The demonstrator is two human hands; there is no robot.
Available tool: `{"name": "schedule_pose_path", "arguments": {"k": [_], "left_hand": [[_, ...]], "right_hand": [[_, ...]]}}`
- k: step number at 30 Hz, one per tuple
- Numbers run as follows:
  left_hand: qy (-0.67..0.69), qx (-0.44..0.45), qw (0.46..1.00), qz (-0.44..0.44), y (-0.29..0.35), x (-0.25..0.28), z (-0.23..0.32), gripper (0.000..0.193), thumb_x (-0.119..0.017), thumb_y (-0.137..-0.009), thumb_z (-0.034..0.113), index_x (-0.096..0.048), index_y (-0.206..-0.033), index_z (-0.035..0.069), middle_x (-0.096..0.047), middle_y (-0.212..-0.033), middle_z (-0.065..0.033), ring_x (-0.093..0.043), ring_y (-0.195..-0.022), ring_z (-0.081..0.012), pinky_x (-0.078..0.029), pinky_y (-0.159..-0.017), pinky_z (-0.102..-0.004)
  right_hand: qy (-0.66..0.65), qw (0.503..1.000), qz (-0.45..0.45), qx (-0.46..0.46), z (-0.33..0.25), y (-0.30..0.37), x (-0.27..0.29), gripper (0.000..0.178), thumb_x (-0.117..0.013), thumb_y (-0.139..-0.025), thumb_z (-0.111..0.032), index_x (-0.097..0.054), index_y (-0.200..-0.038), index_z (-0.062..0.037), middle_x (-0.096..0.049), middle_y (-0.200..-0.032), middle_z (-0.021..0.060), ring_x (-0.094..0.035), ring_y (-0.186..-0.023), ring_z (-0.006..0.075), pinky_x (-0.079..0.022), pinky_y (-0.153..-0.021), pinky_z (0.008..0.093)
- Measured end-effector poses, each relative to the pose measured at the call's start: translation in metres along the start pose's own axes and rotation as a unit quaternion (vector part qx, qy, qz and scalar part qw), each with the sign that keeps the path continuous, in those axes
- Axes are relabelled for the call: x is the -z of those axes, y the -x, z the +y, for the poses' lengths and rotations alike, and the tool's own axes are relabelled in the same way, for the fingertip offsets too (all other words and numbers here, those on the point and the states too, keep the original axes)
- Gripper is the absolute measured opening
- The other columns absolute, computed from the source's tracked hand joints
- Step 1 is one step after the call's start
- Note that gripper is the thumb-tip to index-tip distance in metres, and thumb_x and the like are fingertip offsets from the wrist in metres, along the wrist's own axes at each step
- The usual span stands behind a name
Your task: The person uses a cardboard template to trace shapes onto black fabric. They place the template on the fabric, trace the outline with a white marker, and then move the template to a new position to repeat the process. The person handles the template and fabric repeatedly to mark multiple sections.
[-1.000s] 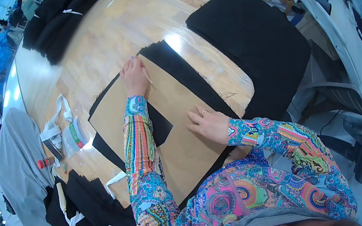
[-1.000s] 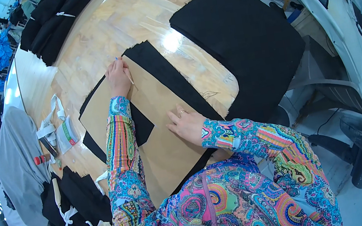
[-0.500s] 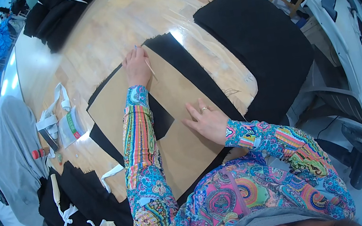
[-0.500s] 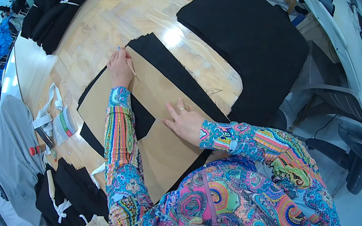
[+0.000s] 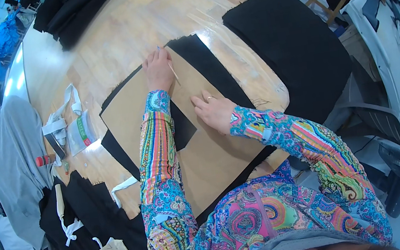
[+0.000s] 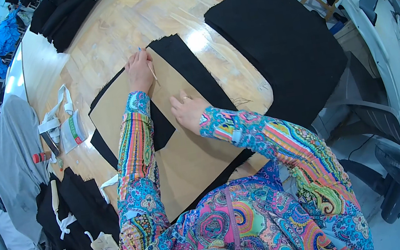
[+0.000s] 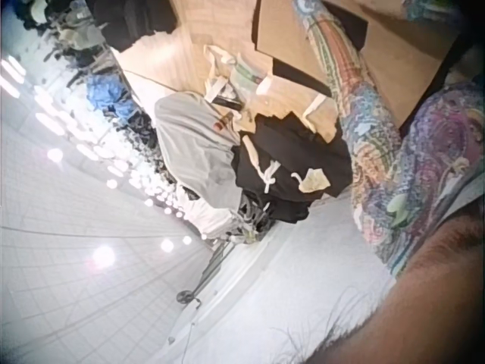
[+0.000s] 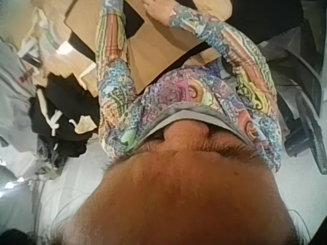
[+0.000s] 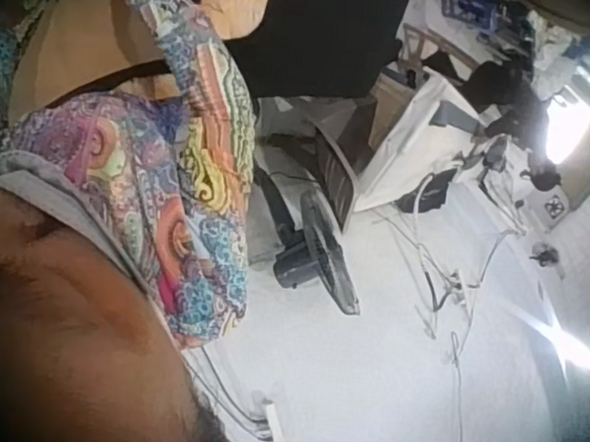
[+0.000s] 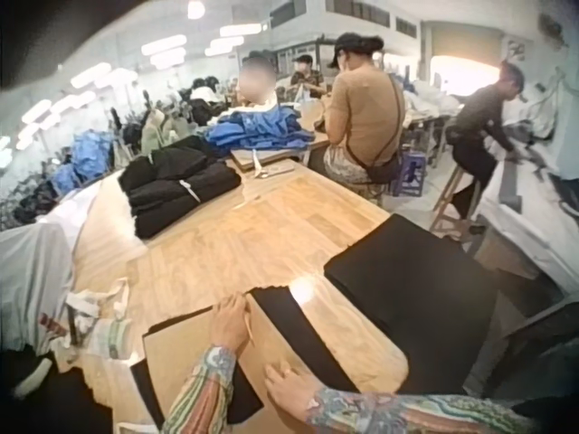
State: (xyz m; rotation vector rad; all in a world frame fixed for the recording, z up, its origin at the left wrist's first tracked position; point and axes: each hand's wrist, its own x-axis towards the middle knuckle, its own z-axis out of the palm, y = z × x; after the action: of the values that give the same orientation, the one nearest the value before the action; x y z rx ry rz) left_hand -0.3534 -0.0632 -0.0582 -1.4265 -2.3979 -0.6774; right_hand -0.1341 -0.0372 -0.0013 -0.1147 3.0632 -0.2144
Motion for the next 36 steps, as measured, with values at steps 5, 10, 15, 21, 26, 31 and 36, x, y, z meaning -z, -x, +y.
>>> {"name": "schedule_pose_path", "arguments": {"k": [5,10,15,21,26,31,36], "left_hand": [[0.027,-0.003,0.999,0.031,0.001,0.0,0.0,0.008,-0.053,-0.081,0.012,-0.055,-0.088,0.01,-0.061,-0.091,-0.0067,-0.054,-0.096,-0.0271,-0.037,-0.085,-0.0406],[0.219,0.085,0.967,0.098,0.005,0.022,-0.004,0.015,-0.054,-0.087,0.014,-0.062,-0.096,0.007,-0.062,-0.092,-0.0115,-0.057,-0.09,-0.0273,-0.043,-0.08,-0.0371],[0.336,0.212,0.917,0.034,0.046,0.08,0.002,0.02,-0.054,-0.089,0.015,-0.063,-0.1,0.001,-0.063,-0.091,-0.0109,-0.061,-0.085,-0.0193,-0.047,-0.076,-0.0306],[0.511,0.356,0.78,-0.063,0.092,0.093,0.013,0.019,-0.054,-0.087,0.007,-0.06,-0.1,-0.005,-0.062,-0.093,-0.0097,-0.062,-0.086,-0.0157,-0.049,-0.078,-0.0242],[0.43,0.353,0.828,-0.073,0.096,0.09,0.02,0.013,-0.05,-0.085,0.002,-0.057,-0.094,-0.003,-0.062,-0.091,-0.0094,-0.062,-0.08,-0.0158,-0.051,-0.073,-0.0248],[0.687,0.447,0.573,-0.028,0.1,0.094,0.015,0.012,-0.046,-0.083,-0.002,-0.053,-0.092,0.002,-0.061,-0.091,-0.0119,-0.061,-0.08,-0.0196,-0.052,-0.073,-0.0281],[0.781,0.454,0.429,0.019,0.107,0.098,0.004,0.014,-0.048,-0.081,-0.004,-0.052,-0.093,0.001,-0.06,-0.094,-0.0144,-0.06,-0.087,-0.0225,-0.052,-0.079,-0.0318]], "right_hand": [[-0.024,0.993,-0.107,-0.033,0.0,-0.025,0.018,0.059,-0.074,-0.057,-0.004,-0.047,-0.109,0.0039,-0.034,-0.137,0.0172,-0.047,-0.112,0.0386,-0.055,-0.075,0.0361],[-0.003,0.995,-0.072,-0.064,-0.006,-0.036,0.004,0.048,-0.063,-0.07,-0.006,-0.046,-0.115,0.0003,-0.033,-0.139,0.0145,-0.047,-0.113,0.0377,-0.056,-0.071,0.0337],[0.026,0.994,-0.084,-0.06,-0.004,-0.037,0.005,0.054,-0.056,-0.076,-0.008,-0.039,-0.127,-0.002,-0.034,-0.138,0.0116,-0.048,-0.111,0.0351,-0.055,-0.071,0.0313],[0.027,0.993,-0.088,-0.069,-0.007,-0.041,0.0,0.06,-0.055,-0.078,-0.01,-0.035,-0.133,-0.0028,-0.034,-0.139,0.0112,-0.048,-0.109,0.0338,-0.052,-0.077,0.0323],[0.05,0.993,-0.09,-0.061,-0.007,-0.043,-0.004,0.06,-0.055,-0.078,-0.011,-0.035,-0.133,-0.0028,-0.033,-0.14,0.0115,-0.048,-0.108,0.0333,-0.05,-0.079,0.0323],[0.048,0.993,-0.082,-0.065,-0.008,-0.041,-0.003,0.06,-0.056,-0.078,-0.012,-0.035,-0.133,-0.0026,-0.035,-0.139,0.0116,-0.05,-0.105,0.0324,-0.05,-0.077,0.0321],[0.049,0.994,-0.069,-0.063,-0.008,-0.041,-0.004,0.058,-0.055,-0.078,-0.012,-0.036,-0.132,-0.0023,-0.036,-0.138,0.0114,-0.05,-0.104,0.0316,-0.05,-0.076,0.0313]]}}
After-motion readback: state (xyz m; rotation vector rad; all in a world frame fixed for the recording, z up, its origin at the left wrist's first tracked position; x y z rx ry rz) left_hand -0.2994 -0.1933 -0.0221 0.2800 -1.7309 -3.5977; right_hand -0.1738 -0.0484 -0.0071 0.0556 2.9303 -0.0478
